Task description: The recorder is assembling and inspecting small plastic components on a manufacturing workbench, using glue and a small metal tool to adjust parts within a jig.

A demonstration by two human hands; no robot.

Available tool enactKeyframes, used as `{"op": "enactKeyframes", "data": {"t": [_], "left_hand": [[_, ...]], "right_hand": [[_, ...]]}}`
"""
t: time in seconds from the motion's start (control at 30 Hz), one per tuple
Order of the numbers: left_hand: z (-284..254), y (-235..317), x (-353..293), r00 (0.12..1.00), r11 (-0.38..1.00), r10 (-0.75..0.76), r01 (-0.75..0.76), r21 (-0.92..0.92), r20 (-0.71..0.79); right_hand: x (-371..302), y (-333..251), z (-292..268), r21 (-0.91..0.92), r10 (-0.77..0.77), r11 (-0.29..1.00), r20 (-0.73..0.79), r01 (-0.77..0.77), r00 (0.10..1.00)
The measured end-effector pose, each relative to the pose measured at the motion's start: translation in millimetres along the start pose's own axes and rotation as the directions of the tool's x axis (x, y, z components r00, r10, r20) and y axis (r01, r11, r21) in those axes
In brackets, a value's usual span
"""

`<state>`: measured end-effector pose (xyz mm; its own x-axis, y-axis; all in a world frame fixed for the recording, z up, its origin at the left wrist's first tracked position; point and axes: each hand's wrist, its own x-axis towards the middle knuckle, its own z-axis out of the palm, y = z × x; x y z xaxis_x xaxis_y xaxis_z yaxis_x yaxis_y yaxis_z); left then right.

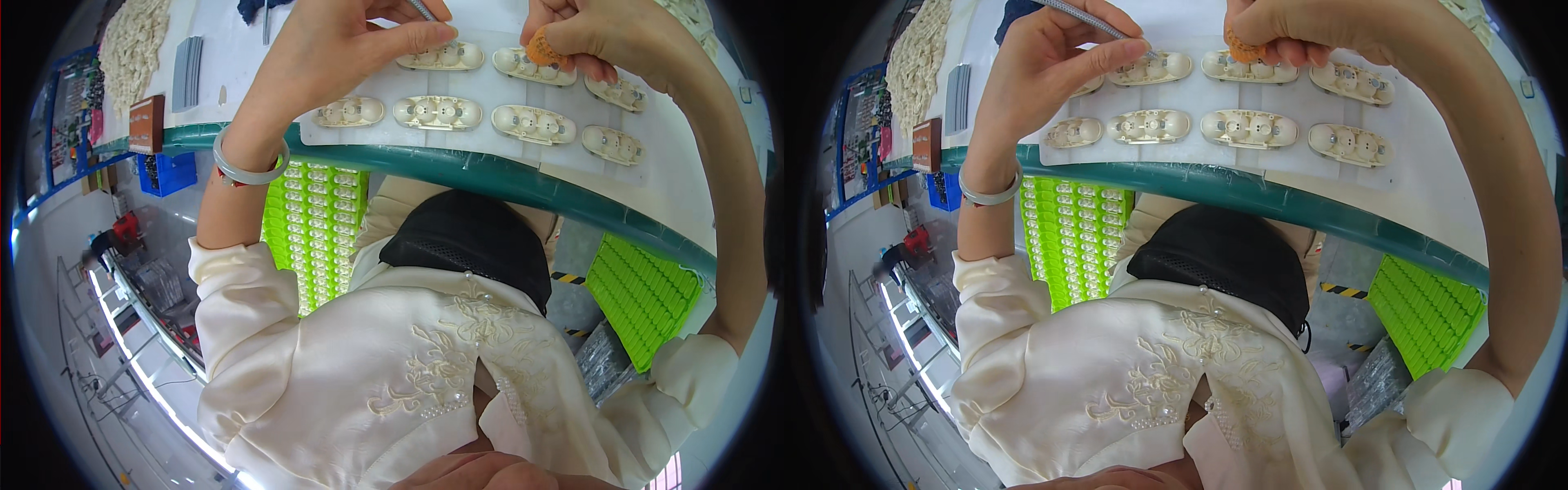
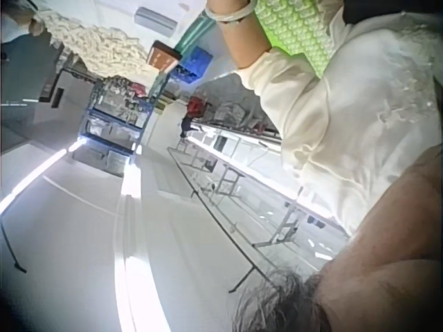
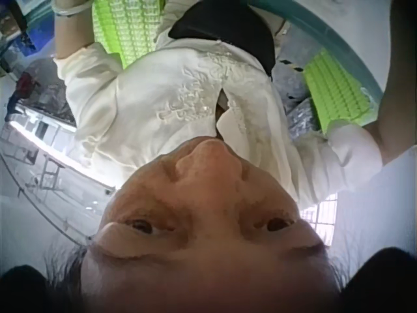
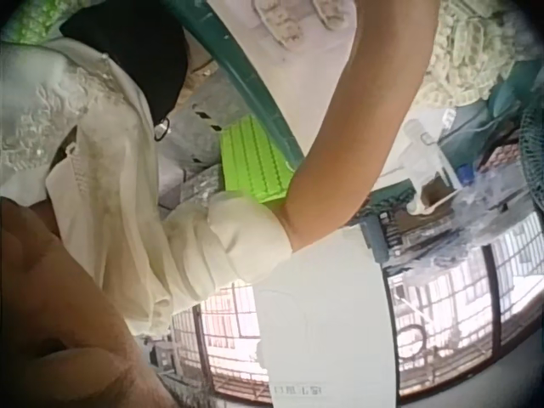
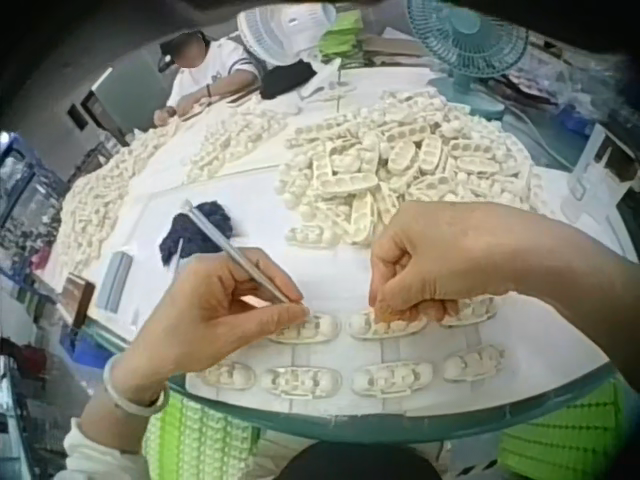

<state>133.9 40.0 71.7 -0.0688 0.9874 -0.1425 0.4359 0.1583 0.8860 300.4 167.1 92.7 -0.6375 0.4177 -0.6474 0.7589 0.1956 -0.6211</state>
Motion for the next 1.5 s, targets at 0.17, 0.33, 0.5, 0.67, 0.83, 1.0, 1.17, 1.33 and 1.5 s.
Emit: {"op": "enactKeyframes", "data": {"t": [0.17, 0.33, 0.5, 0.67, 0.83, 1.0, 1.17, 1.33, 1.5], "left_hand": [[-3.7, 3.6, 6.1, 0.994, 1.000, -0.012, 0.009, 0.023, 0.105], [-2.8, 1.5, 5.8, 0.993, 0.998, 0.045, -0.050, 0.044, 0.108], [2.3, 4.2, 6.8, 0.993, 0.985, 0.050, -0.066, 0.162, 0.103], [3.4, 2.7, 14.4, 0.989, 0.968, 0.061, -0.093, 0.234, 0.137], [4.8, 8.3, 11.7, 0.987, 0.962, 0.099, -0.129, 0.242, 0.129], [2.4, 7.2, 9.0, 0.992, 0.970, 0.053, -0.080, 0.231, 0.118], [4.9, 7.6, 11.3, 0.989, 0.964, 0.094, -0.120, 0.236, 0.117], [0.4, -0.4, 9.6, 0.984, 0.963, 0.134, -0.157, 0.219, 0.117], [0.7, -1.3, 12.1, 0.977, 0.959, 0.158, -0.186, 0.214, 0.142]], "right_hand": [[-2.9, 11.2, -7.9, 0.142, 0.090, 0.985, 0.060, -0.098, 0.994], [2.1, 17.2, -8.2, 0.197, 0.087, 0.975, 0.068, -0.099, 0.994], [-2.3, 10.8, -2.9, 0.181, 0.094, 0.979, 0.024, -0.097, 0.995], [-6.1, 9.2, -3.8, 0.128, 0.103, 0.986, 0.012, -0.104, 0.995], [-10.8, -4.0, 1.0, 0.091, 0.009, 0.996, -0.085, -0.002, 0.996], [-3.2, -22.8, 14.9, 0.007, -0.071, 0.997, 0.042, 0.071, 0.997], [-2.5, -12.6, 6.7, -0.003, -0.098, 0.995, -0.037, 0.098, 0.994], [3.8, -21.0, 16.8, -0.056, -0.082, 0.995, 0.001, 0.082, 0.997], [9.2, -18.4, 20.1, 0.026, -0.046, 0.999, 0.019, 0.046, 0.999]]}}
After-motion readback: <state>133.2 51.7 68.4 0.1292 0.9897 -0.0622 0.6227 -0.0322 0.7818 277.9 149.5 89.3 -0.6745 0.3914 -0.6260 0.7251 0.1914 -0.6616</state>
